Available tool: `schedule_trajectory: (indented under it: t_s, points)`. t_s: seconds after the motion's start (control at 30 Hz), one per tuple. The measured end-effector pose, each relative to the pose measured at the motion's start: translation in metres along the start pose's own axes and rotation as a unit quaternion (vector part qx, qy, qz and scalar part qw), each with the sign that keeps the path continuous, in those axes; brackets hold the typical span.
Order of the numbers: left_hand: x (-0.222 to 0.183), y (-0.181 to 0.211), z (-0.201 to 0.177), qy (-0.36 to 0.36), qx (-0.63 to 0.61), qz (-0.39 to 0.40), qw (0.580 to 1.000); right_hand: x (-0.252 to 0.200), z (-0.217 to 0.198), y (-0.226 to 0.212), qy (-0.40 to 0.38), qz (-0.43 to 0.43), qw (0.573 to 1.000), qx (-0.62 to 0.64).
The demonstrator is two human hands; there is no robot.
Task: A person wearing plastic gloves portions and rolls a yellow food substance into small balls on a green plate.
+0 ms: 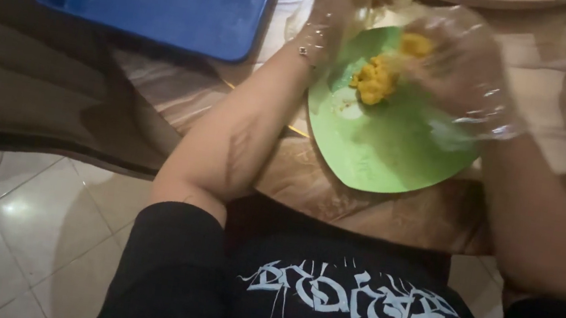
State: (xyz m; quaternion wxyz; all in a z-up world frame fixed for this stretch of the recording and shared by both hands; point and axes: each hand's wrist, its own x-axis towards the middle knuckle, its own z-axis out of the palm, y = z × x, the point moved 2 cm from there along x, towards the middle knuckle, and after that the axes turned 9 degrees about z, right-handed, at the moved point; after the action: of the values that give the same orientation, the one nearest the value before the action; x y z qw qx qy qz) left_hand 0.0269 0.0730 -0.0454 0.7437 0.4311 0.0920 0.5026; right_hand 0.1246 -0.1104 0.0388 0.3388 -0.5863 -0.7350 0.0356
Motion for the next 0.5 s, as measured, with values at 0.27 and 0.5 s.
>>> schedule_trajectory:
  t_s: [0.27, 0.5]
  points:
    - [-0.016, 0.011, 0.008, 0.05, 0.075, 0.08, 0.993, 0.013, 0.028, -0.034, -0.311, 0.326, 0.883, -0.136]
    - [-0.02, 0.029, 0.015, 0.049, 0.047, 0.03, 0.997, 0.002, 0.042, -0.005, -0.13, 0.083, 0.976, -0.151]
